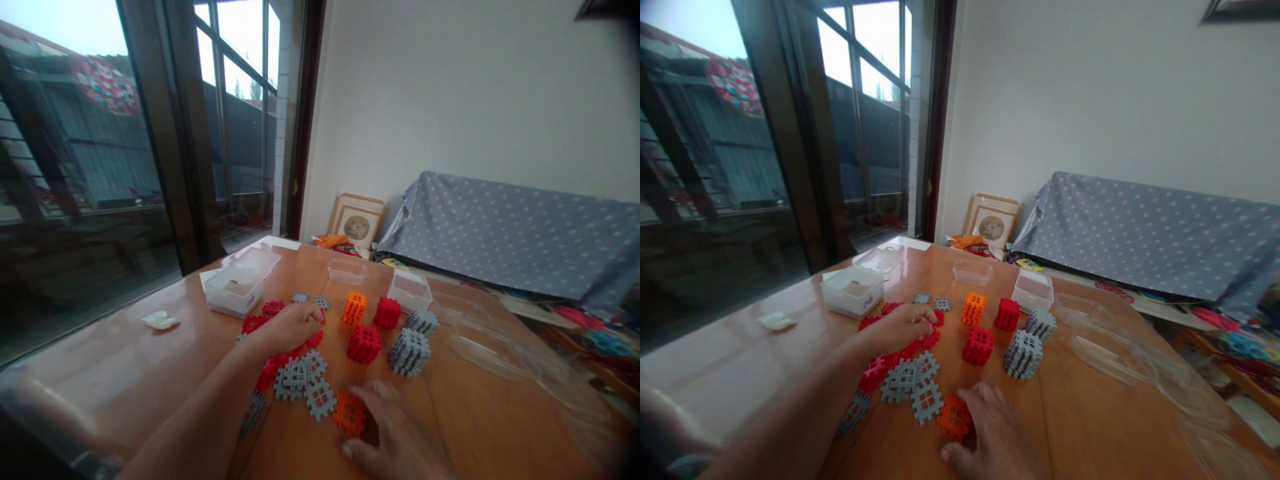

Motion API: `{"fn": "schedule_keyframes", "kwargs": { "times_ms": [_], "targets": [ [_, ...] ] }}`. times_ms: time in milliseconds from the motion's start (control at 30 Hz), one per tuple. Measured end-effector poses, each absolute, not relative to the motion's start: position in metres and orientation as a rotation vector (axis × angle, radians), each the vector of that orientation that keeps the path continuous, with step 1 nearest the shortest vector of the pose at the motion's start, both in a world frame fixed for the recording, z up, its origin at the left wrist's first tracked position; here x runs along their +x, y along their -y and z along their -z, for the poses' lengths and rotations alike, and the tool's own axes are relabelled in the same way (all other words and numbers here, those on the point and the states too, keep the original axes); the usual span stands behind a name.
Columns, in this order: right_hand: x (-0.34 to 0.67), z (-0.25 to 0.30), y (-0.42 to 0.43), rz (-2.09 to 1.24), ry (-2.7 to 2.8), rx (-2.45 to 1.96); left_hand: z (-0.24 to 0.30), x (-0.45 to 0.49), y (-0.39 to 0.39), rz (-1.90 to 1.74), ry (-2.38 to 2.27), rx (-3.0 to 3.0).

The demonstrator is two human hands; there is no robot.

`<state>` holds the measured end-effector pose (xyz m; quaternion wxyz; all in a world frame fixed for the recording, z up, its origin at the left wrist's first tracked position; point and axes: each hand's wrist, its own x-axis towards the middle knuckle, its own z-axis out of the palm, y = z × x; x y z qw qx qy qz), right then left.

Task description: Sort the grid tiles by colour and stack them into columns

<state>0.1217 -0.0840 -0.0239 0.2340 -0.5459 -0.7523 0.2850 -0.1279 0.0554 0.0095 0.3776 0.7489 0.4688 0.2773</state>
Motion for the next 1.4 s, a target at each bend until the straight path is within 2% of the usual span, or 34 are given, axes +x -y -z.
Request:
{"fn": "schedule_keyframes", "kwargs": {
  "times_ms": [367, 533, 600, 767, 900, 1200, 1400],
  "targets": [
    [0.117, 0.014, 0.078, -0.775, 2.083, -1.551, -0.019, -0.115, -0.044, -0.628, -1.080, 1.842],
    [0.120, 0.016, 0.076, -0.644, 1.820, -1.470, -0.017, -0.104, -0.037, -0.649, -0.994, 1.889],
    [0.120, 0.020, 0.074, -0.721, 1.588, -1.455, -0.020, -0.099, -0.032, -0.653, -0.969, 1.889],
    [0.115, 0.030, 0.067, -1.174, 0.961, -1.264, -0.031, -0.087, -0.018, -0.583, -0.895, 1.807],
    [0.111, 0.025, 0.065, -1.344, 0.676, -1.066, -0.032, -0.077, -0.010, -0.568, -0.866, 1.724],
    [0.107, 0.005, 0.070, -1.430, 0.559, -0.959, -0.026, -0.059, -0.009, -0.796, -0.844, 1.452],
    [0.106, 0.007, 0.068, -1.454, 0.578, -0.966, -0.026, -0.056, -0.010, -0.894, -0.903, 1.563]
  ]
}}
